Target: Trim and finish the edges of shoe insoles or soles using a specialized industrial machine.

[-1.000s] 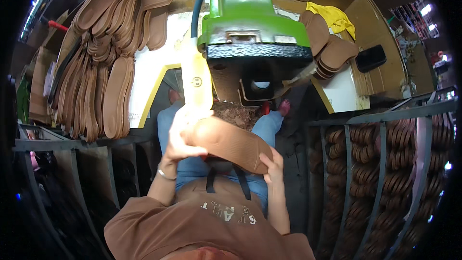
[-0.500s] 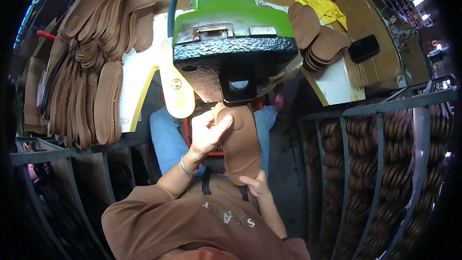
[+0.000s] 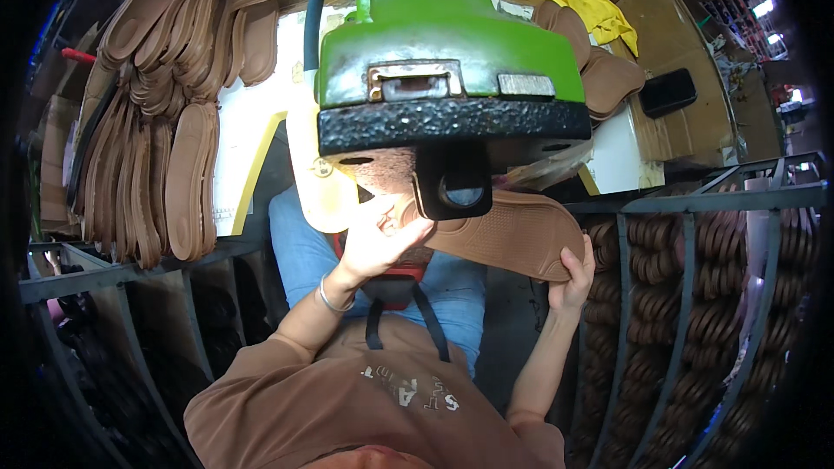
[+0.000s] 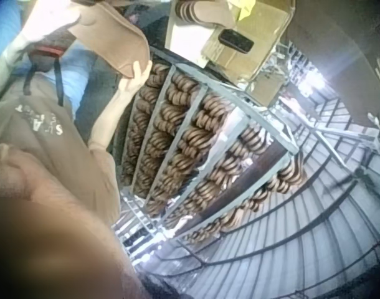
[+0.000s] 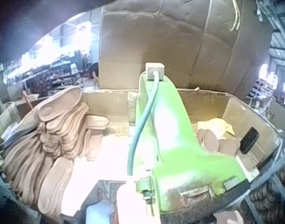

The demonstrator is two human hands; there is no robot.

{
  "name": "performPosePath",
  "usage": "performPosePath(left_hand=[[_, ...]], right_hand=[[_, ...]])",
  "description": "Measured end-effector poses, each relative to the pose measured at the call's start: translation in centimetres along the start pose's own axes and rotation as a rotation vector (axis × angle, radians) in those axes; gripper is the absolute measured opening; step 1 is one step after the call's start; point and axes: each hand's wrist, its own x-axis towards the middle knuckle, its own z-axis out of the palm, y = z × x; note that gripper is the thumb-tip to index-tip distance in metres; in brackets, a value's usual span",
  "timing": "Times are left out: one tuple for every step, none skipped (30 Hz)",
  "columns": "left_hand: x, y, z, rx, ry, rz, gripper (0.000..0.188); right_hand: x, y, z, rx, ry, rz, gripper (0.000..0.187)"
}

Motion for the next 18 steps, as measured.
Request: performPosePath(left_hand=[[0.0, 0.1, 0.0, -0.004, -0.007, -0.008, 0.019], [0.1, -0.1, 0.1, -0.006, -0.004, -0.009, 0.019], [-0.1, -0.4, 0.0, -0.009, -0.054, -0.084, 0.024], [-0.2, -0.6, -0.1, -0.012, -0.104, -0.158, 0.031], [-0.2, -0.5, 0.0, -0.011, -0.099, -0.162, 0.031], [-0.2, -0.5, 0.3, -0.090, -0.056, -0.110, 0.029], [-0.2, -0.4, 0.4, -0.170, -0.012, -0.058, 0.027], [0.0, -0.2, 0.3, -0.169, -0.009, -0.061, 0.027], [0.4, 0.2, 0.4, -0.126, 0.005, -0.015, 0.024], [0.6, 0.4, 0.5, -0.078, 0.028, 0.031, 0.022], [0.7, 0.5, 0.4, -0.080, 0.032, 0.032, 0.022], [0.6, 0.5, 0.2, -0.084, 0.025, 0.041, 0.020], [0.5, 0.5, -0.1, -0.088, 0.018, 0.050, 0.018], [0.4, 0.4, -0.3, -0.090, 0.019, 0.049, 0.018], [0.1, 0.2, -0.6, -0.043, 0.014, 0.087, 0.018], [-0.2, -0.2, -0.9, 0.003, 0.006, 0.126, 0.019], [-0.6, -0.8, -1.0, 0.000, 0.002, 0.126, 0.019], [-1.1, -1.4, -1.1, -0.094, 0.032, 0.032, 0.020]], right_hand=[[0.4, 0.1, -0.6, -0.003, -0.003, 0.001, 0.036], [0.8, 0.3, -1.4, 0.008, -0.033, -0.004, 0.038], [0.9, 0.4, -1.5, 0.022, -0.066, -0.004, 0.041], [0.8, 0.6, -1.5, 0.022, -0.070, 0.002, 0.041], [0.5, 0.6, -1.4, 0.033, -0.056, 0.000, 0.041], [0.2, 0.8, -1.2, 0.043, -0.039, -0.004, 0.042], [-0.4, 1.4, -1.2, 0.043, -0.041, 0.000, 0.042], [-1.2, 2.4, -1.4, 0.033, -0.024, 0.021, 0.047], [-2.1, 3.2, -1.9, 0.017, 0.001, 0.034, 0.051], [-2.8, 4.2, -2.4, 0.029, -0.014, 0.076, 0.058], [-3.6, 5.1, -2.8, 0.054, -0.021, 0.087, 0.057], [-4.4, 5.6, -2.6, 0.079, -0.026, 0.100, 0.057], [-4.9, 5.7, -2.6, 0.104, -0.011, 0.122, 0.055], [-4.6, 5.3, -2.7, 0.101, -0.012, 0.123, 0.055], [-4.5, 4.7, -2.5, 0.074, -0.011, 0.096, 0.054], [-4.2, 3.9, -2.0, 0.045, -0.009, 0.068, 0.052], [-3.5, 3.1, -1.1, 0.017, -0.010, 0.051, 0.047], [-2.6, 2.2, -0.2, 0.016, -0.011, 0.048, 0.047]])
